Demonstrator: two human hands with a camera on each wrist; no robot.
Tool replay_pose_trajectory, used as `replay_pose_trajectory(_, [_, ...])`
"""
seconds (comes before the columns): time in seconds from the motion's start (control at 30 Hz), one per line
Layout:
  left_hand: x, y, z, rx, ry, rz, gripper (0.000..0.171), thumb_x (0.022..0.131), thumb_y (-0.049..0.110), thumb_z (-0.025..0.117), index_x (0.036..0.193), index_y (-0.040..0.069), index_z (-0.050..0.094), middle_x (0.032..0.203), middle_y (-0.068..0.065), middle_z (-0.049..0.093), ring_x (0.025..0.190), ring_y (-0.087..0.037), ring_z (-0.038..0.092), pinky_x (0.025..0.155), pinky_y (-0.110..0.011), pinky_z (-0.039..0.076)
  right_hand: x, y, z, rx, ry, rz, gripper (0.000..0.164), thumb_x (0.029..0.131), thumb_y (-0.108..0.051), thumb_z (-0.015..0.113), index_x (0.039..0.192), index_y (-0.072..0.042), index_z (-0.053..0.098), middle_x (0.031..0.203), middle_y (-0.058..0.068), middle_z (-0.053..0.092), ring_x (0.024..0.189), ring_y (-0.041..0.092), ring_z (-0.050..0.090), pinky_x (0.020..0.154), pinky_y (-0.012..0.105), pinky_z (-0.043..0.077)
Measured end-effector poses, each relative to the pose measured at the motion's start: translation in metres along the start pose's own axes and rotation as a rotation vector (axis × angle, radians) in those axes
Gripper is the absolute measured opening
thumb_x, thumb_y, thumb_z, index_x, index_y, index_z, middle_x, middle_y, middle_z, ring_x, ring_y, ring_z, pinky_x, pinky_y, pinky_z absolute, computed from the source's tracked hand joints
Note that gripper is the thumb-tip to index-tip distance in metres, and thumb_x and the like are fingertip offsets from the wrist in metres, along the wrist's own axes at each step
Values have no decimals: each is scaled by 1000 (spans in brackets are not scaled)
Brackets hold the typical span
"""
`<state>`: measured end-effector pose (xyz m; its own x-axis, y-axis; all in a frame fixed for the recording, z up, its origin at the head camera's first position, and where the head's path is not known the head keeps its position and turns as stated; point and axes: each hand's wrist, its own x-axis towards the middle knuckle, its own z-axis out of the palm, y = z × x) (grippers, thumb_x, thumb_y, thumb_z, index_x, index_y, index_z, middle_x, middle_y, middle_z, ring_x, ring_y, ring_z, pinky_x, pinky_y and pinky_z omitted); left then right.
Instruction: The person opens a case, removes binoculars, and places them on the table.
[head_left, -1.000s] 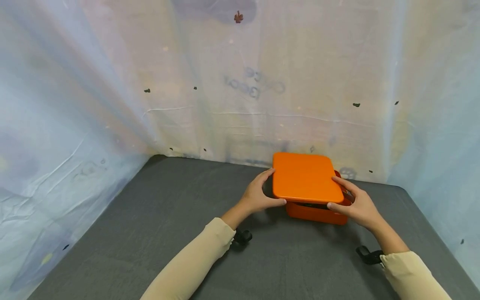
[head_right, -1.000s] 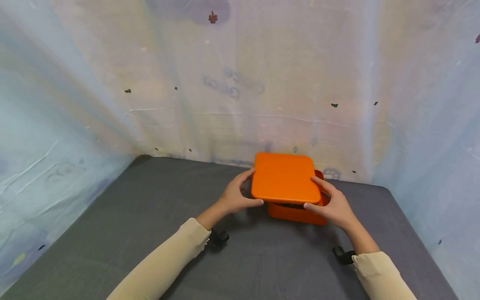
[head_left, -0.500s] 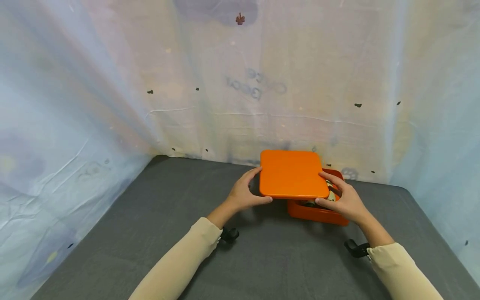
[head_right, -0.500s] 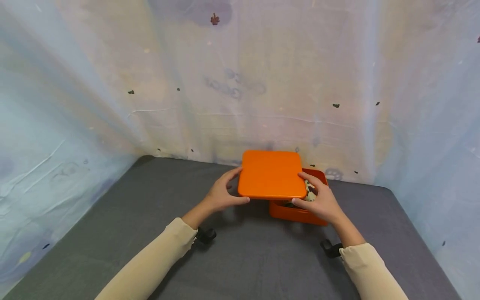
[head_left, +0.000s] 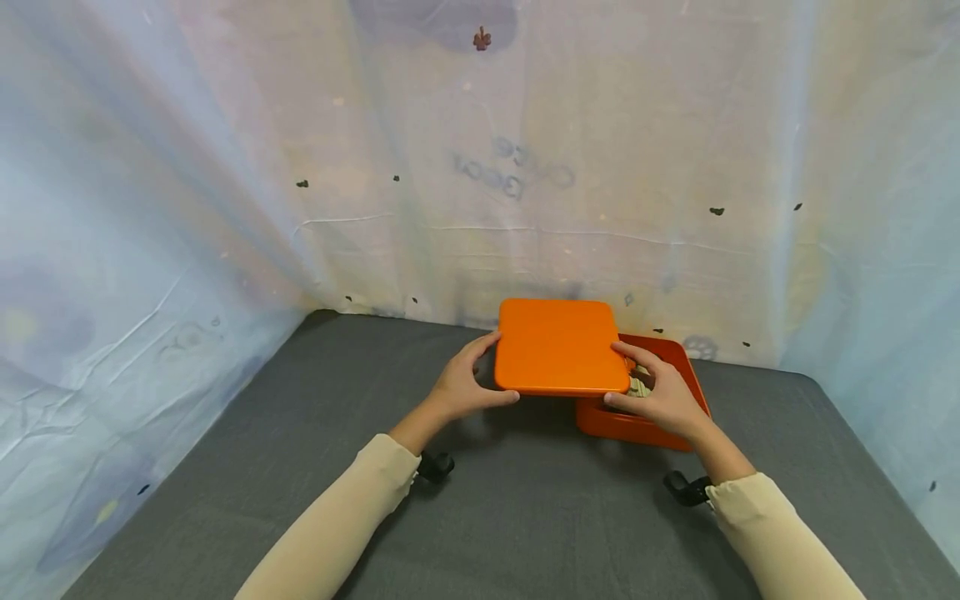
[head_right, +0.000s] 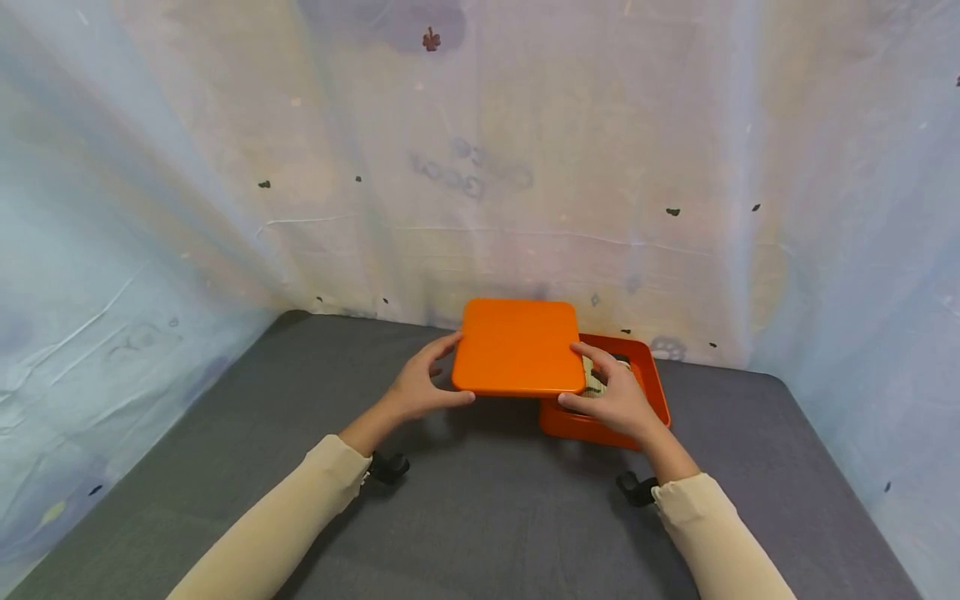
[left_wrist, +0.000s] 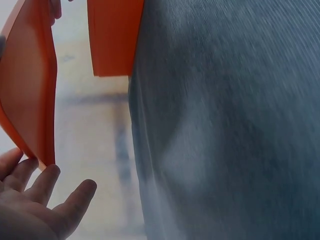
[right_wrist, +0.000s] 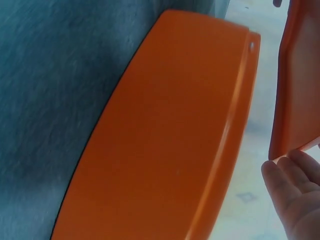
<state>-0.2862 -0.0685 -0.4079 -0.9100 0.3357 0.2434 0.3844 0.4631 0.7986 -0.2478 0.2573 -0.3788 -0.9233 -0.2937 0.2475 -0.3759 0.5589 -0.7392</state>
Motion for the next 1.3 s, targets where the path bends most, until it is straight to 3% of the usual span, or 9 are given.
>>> replay_pose_trajectory(0.27, [-3, -13, -16, 4, -12, -9, 95, 70, 38, 85, 150, 31, 34, 156, 5, 32, 140, -22, 37, 108, -49, 40, 9, -4, 17, -12, -15, 5, 79, 82, -27, 78, 148, -11, 38, 152, 15, 38, 137, 42, 37, 108, 59, 34])
replay_pose_trajectory(0.67, [-10, -36, -39, 35, -44, -46, 95, 71, 37, 85, 151, 29, 33, 156, 1, 32, 141, -26, 36, 110, -54, 37, 25, -15, 46, -35, -32, 25, 82, 78, -29, 81, 147, -8, 41, 148, 18, 42, 129, 42, 48, 103, 55, 43])
replay_pose_trajectory(0.9, [-13, -49, -49, 119, -70, -81, 95, 71, 37, 84, 151, 27, 33, 156, -3, 33, 141, -28, 36, 110, -52, 37, 34, -22, 62, -44, -58, 35, 82, 78, -27, 81, 146, -5, 40, 148, 18, 43, 133, 39, 45, 105, 54, 41])
replay_pose_trajectory(1.3, [-13, -67, -63, 198, -133, -131, 97, 69, 42, 84, 150, 25, 35, 155, -6, 35, 139, -31, 38, 109, -57, 35, 47, -29, 80, -186, -147, 79, 84, 76, -29, 82, 144, -1, 42, 145, 20, 46, 129, 38, 47, 104, 53, 41])
